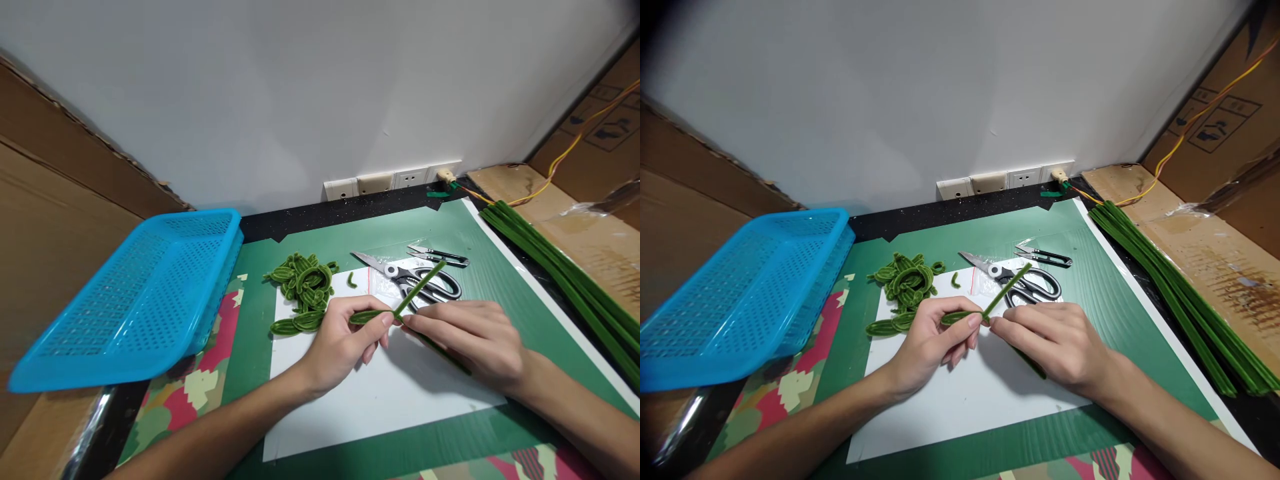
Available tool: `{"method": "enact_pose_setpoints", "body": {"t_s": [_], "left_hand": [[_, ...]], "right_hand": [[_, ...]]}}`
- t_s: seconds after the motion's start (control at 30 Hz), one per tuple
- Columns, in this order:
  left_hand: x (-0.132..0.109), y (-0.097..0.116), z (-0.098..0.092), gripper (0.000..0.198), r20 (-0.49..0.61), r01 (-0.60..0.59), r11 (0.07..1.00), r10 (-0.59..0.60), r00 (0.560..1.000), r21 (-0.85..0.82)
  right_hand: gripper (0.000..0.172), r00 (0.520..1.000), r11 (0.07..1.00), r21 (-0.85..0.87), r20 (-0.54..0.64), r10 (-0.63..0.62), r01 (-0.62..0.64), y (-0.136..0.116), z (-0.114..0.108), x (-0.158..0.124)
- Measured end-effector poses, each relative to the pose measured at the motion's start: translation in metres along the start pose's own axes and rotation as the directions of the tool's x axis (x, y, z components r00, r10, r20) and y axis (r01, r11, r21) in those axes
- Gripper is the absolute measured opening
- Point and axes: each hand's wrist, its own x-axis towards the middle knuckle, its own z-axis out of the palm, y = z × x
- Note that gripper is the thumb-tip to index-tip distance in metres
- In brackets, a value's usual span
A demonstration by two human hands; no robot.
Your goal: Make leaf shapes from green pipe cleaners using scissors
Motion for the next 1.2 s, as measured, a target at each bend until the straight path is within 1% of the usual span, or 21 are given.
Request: {"method": "enact_pose_setpoints", "body": {"t_s": [0.1, 0.2, 0.33, 0.43, 0.5, 0.67, 0.87, 1.0, 1.03, 1.2], "left_hand": [[0.0, -0.001, 0.0, 0.029, -0.004, -0.001, 1.0, 0.001, 1.0, 0.018], [0.0, -0.001, 0.001, 0.029, 0.0, -0.01, 0.999, 0.01, 1.0, 0.033], [0.0, -0.001, 0.001, 0.031, 0.022, -0.023, 0.999, 0.023, 0.999, 0.024], [0.0, 0.0, 0.001, 0.033, 0.022, -0.024, 0.999, 0.023, 0.999, 0.028], [0.0, 0.0, 0.002, 0.033, 0.014, -0.022, 0.999, 0.022, 1.0, 0.034], [0.001, 0.0, 0.003, 0.033, 0.014, -0.012, 1.0, 0.012, 1.0, 0.025], [0.001, 0.0, 0.003, 0.032, 0.001, -0.02, 1.0, 0.02, 1.0, 0.016], [0.0, 0.002, 0.002, 0.032, 0.031, -0.03, 0.999, 0.029, 0.999, 0.042], [-0.001, 0.002, 0.002, 0.032, 0.041, -0.032, 0.998, 0.029, 0.999, 0.052], [-0.002, 0.002, 0.0, 0.032, 0.077, -0.034, 0.996, 0.028, 0.997, 0.085]], "right_hand": [[0.02, 1.0, 0.999, -0.028, -0.01, -0.026, 0.025, -0.001, 0.0, -0.001], [0.017, 0.998, 0.994, -0.095, -0.03, -0.057, 0.054, -0.001, -0.003, 0.001], [0.012, 0.988, 0.966, -0.221, -0.048, -0.148, 0.134, -0.004, -0.008, 0.009], [0.015, 0.976, 0.932, -0.301, -0.015, -0.217, 0.203, -0.006, -0.011, 0.014], [0.02, 0.973, 0.92, -0.32, 0.018, -0.231, 0.224, -0.007, -0.012, 0.015], [0.02, 0.973, 0.925, -0.308, 0.023, -0.228, 0.224, -0.008, -0.011, 0.013], [0.028, 0.973, 0.946, -0.23, 0.021, -0.229, 0.228, -0.009, -0.009, 0.008], [0.02, 0.975, 0.949, -0.228, 0.027, -0.219, 0.219, -0.006, -0.008, 0.006], [0.02, 0.977, 0.95, -0.228, 0.027, -0.212, 0.213, -0.005, -0.009, 0.006], [0.034, 0.981, 0.958, -0.216, 0.016, -0.191, 0.19, -0.001, -0.011, 0.003]]}}
